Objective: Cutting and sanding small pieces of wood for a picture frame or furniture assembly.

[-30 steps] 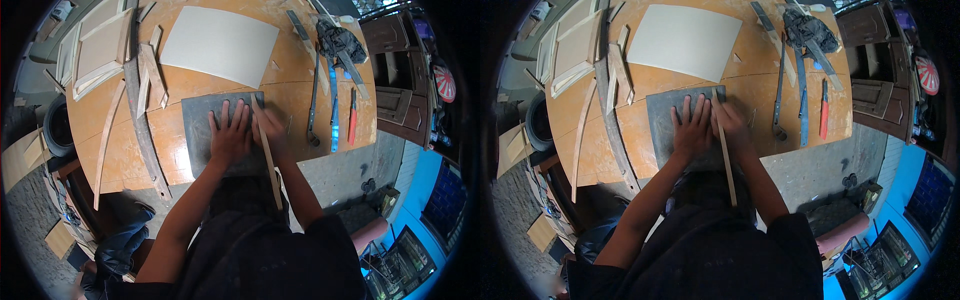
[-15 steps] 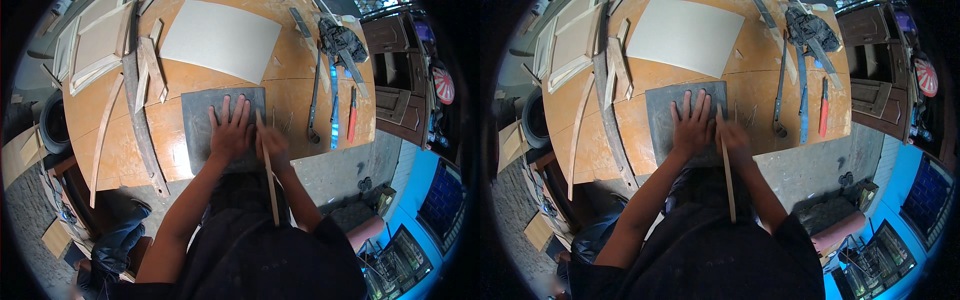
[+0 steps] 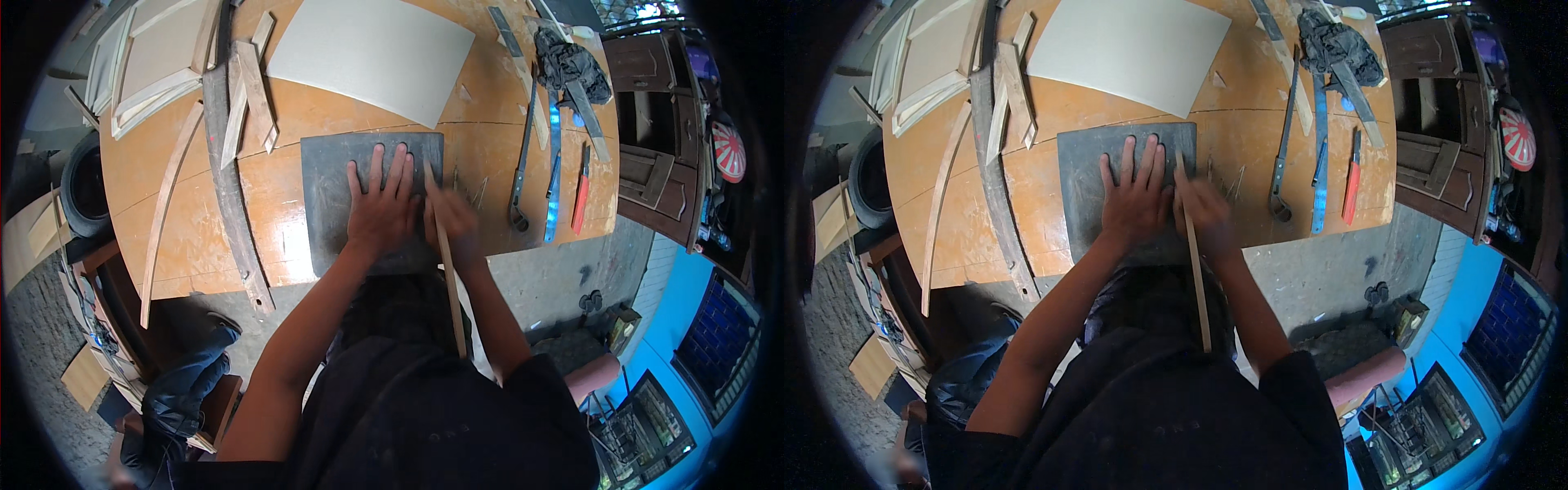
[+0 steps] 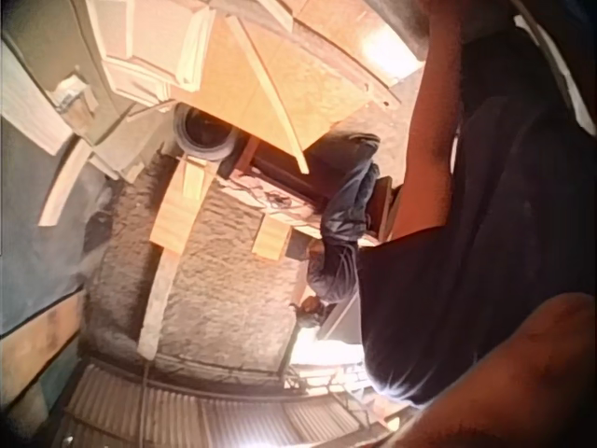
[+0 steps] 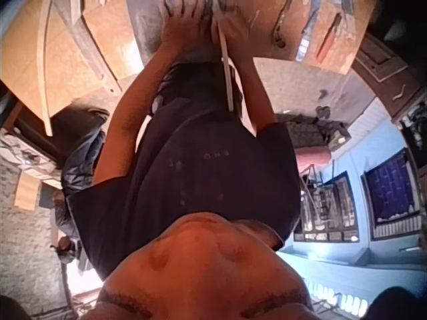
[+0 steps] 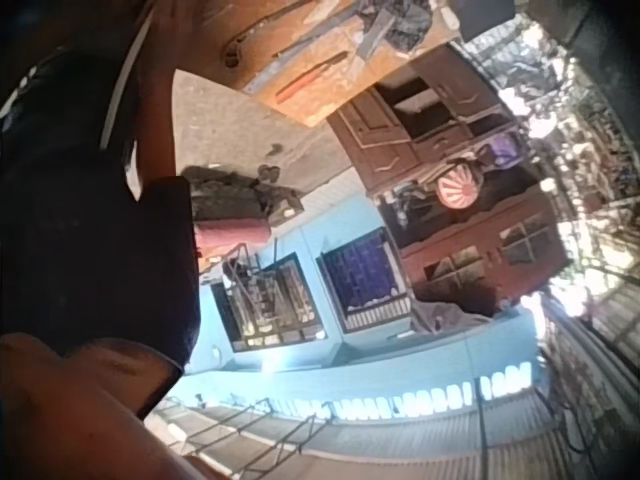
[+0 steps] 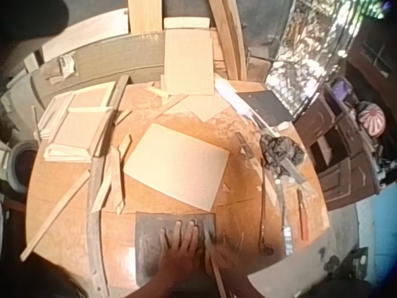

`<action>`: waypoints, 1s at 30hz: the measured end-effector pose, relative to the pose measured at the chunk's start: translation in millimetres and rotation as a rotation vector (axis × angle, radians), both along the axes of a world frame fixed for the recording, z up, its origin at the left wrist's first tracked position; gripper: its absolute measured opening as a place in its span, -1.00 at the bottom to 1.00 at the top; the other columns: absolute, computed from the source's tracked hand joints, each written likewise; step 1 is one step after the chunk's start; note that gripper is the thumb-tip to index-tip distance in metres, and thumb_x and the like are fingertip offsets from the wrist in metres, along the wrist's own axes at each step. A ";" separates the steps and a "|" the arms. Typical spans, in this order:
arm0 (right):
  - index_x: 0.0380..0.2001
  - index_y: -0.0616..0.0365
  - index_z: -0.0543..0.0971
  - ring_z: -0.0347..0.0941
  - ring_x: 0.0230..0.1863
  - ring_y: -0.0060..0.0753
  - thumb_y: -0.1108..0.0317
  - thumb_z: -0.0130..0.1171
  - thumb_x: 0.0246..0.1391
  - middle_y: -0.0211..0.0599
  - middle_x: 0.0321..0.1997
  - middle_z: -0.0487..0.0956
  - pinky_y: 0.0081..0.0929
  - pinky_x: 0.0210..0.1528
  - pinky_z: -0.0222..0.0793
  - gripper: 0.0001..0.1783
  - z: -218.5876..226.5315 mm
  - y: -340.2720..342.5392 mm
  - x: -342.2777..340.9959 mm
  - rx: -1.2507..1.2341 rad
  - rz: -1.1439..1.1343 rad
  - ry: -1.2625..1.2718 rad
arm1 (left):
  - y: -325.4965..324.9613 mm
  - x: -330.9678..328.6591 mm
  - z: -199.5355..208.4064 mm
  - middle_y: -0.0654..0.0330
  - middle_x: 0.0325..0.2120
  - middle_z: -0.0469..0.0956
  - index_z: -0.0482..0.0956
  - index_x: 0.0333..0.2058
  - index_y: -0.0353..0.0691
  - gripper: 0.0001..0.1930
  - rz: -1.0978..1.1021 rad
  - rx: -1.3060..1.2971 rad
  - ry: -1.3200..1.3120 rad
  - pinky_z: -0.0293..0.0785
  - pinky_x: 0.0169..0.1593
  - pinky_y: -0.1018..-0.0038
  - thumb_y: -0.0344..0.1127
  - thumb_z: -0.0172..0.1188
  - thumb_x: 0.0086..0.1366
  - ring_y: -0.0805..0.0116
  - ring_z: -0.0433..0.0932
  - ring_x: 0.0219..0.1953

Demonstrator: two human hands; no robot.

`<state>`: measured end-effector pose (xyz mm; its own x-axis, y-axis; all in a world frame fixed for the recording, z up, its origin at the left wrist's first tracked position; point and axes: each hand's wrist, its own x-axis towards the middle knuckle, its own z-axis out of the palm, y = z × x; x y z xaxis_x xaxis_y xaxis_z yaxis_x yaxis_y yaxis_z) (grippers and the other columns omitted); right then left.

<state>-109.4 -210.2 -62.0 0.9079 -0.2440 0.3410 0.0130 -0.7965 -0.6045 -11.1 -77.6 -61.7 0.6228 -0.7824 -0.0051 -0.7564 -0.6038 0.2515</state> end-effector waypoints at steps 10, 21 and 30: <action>0.07 0.34 0.54 0.50 -0.33 -0.12 0.52 0.19 0.08 -0.11 -0.36 0.51 -0.28 -0.28 0.49 -0.56 3.5 11.9 -21.9 0.014 -0.020 0.056 | -0.1 0.7 0.0 0.08 0.45 0.05 0.20 0.36 -0.27 -0.31 0.012 -0.031 -0.021 -0.16 0.34 -0.36 0.00 -0.02 0.36 -0.08 -0.05 0.47; 0.04 0.30 0.58 0.52 -0.41 -0.12 0.59 0.19 0.05 -0.12 -0.40 0.53 -0.31 -0.28 0.50 -0.57 -1.8 8.8 -4.0 -0.005 -0.088 0.006 | 3.1 -0.4 0.8 0.10 0.44 0.06 0.22 0.35 -0.26 -0.32 0.031 -0.068 -0.010 -0.14 0.34 -0.36 -0.02 0.02 0.35 -0.08 -0.02 0.47; 0.03 0.26 0.55 0.45 -0.45 -0.45 0.31 0.03 0.35 -0.25 -0.29 0.58 -0.54 -0.45 0.33 -0.69 48.1 6.6 10.2 1.402 -0.369 -0.171 | 2.2 -0.8 -1.5 0.11 0.43 0.11 0.27 0.33 -0.23 -0.36 0.076 -0.131 -0.008 -0.17 0.36 -0.34 -0.03 0.04 0.36 -0.05 0.01 0.46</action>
<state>-99.3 -203.5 -13.9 0.6947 -0.6655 -0.2728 0.0924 0.4586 -0.8838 -11.9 -75.4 -63.2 0.6802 -0.7262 0.0994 -0.7118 -0.6220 0.3263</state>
